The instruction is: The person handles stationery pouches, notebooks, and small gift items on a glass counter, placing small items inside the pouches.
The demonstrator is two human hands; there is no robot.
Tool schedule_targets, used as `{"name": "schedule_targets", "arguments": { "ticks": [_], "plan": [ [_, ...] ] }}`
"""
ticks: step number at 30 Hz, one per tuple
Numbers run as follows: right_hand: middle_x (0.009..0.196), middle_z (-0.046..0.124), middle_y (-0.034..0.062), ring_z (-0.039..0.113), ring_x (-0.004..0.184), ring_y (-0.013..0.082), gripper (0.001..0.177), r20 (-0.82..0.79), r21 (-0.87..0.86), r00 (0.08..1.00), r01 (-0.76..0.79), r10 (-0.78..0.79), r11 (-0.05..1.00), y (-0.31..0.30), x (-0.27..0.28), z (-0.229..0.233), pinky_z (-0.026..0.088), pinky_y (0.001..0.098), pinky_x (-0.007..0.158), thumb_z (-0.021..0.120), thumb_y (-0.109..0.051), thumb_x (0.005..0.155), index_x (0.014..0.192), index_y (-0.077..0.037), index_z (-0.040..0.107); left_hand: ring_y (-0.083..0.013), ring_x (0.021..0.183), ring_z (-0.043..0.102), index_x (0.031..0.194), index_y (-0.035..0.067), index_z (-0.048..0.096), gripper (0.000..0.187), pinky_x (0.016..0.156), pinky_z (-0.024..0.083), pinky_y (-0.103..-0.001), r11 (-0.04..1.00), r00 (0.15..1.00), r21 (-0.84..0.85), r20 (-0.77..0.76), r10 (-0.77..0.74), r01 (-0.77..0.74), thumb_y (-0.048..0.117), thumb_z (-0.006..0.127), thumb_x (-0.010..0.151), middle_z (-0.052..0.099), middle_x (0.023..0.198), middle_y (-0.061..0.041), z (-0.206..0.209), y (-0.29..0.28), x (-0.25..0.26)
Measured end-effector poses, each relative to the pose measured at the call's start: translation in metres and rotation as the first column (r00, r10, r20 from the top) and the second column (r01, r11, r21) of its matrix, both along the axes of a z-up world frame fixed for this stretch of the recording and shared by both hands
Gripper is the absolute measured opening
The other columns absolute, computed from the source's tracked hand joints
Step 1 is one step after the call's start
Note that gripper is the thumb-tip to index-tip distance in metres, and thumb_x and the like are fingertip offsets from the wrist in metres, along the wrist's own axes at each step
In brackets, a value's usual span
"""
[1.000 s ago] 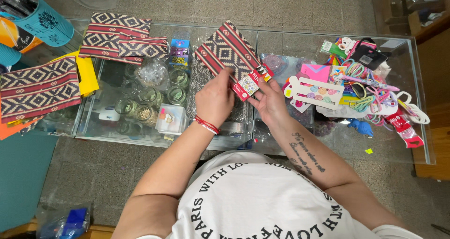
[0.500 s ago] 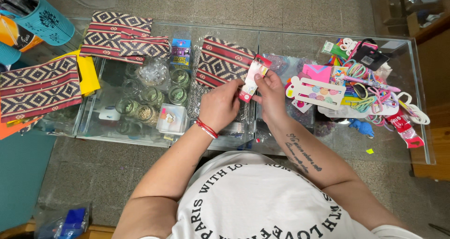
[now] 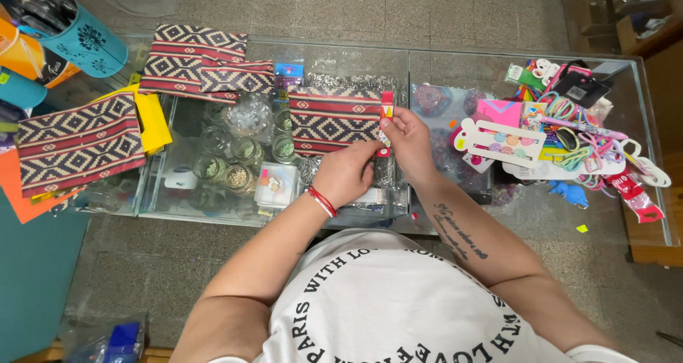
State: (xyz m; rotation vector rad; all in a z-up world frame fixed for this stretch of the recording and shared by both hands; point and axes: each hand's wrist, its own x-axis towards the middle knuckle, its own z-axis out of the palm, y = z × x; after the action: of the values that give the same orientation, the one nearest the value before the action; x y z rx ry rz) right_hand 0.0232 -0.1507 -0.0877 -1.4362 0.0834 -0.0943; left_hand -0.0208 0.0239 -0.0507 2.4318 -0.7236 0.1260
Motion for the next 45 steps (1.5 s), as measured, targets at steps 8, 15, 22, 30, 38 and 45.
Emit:
{"name": "schedule_targets", "arguments": {
  "ticks": [8,15,22,30,38,45],
  "plan": [
    [0.107,0.075,0.0059,0.07,0.096,0.0086,0.03,0.077,-0.028,0.993,-0.091,0.093,0.995,0.033,-0.001,0.011,0.058,0.026,0.091,0.067,-0.012,0.103,0.132,-0.004,0.065,-0.0383,0.135,0.046,0.133,0.012,0.062,0.079,0.111,0.034,-0.057,0.984,0.876,0.059,0.468,0.119,-0.165,0.019,0.098,0.063,0.055,0.137,-0.017,0.044,0.047,0.027],
    [0.103,0.073,0.0034,0.063,0.086,0.0052,0.034,0.121,-0.252,0.985,-0.091,0.125,0.963,0.061,-0.008,0.072,0.057,0.0239,0.085,0.071,-0.014,0.1,0.133,-0.004,0.068,-0.0359,0.125,0.061,0.144,0.013,0.053,0.093,0.117,0.014,-0.068,0.979,0.983,0.14,0.122,0.135,-0.151,0.046,0.094,0.067,0.07,0.12,-0.013,0.066,0.088,0.069],
    [0.102,0.075,0.0038,0.073,0.099,0.0253,0.031,0.433,-0.8,0.825,0.166,0.364,0.577,0.055,0.008,0.106,0.046,0.0448,0.103,0.069,-0.031,0.102,0.129,-0.016,0.075,-0.0364,0.09,0.074,0.1,0.021,0.074,0.036,0.082,0.054,-0.046,0.99,0.97,-0.106,-0.233,0.07,-0.097,0.038,0.087,0.071,0.075,0.083,-0.006,0.085,0.107,0.078],
    [0.122,0.073,0.0083,0.066,0.12,0.0296,0.042,0.54,-0.834,0.703,0.373,0.462,0.407,0.081,-0.003,0.133,0.021,0.0652,0.12,0.068,-0.039,0.102,0.135,-0.012,0.067,0.0,0.068,0.057,0.095,0.018,0.08,0.033,0.065,0.046,-0.015,0.63,0.955,-0.759,-0.281,-0.094,-0.161,0.018,0.099,0.068,0.072,0.07,0.006,-0.007,0.095,0.085],
    [0.109,0.079,-0.0027,0.071,0.113,0.022,0.011,0.621,-0.783,0.647,0.501,0.442,0.368,0.079,-0.004,0.106,0.03,0.0613,0.119,0.076,-0.026,0.099,0.094,-0.017,0.077,-0.0069,0.086,0.063,0.105,0.013,0.079,0.041,0.079,0.051,-0.023,0.578,0.955,-0.81,-0.241,-0.174,-0.099,0.011,0.097,0.069,0.077,0.088,-0.005,-0.044,0.091,0.097],
    [0.104,0.079,-0.0015,0.072,0.111,0.0222,0.011,0.599,-0.791,0.725,0.47,0.34,0.392,0.081,-0.006,0.097,0.031,0.0602,0.12,0.084,-0.025,0.092,0.088,-0.016,0.079,-0.0023,0.074,0.055,0.102,0.016,0.08,0.035,0.07,0.047,-0.017,0.609,0.938,-0.787,-0.279,-0.208,-0.1,0.011,0.094,0.071,0.07,0.074,0.003,-0.033,0.093,0.102]
  ]
}}
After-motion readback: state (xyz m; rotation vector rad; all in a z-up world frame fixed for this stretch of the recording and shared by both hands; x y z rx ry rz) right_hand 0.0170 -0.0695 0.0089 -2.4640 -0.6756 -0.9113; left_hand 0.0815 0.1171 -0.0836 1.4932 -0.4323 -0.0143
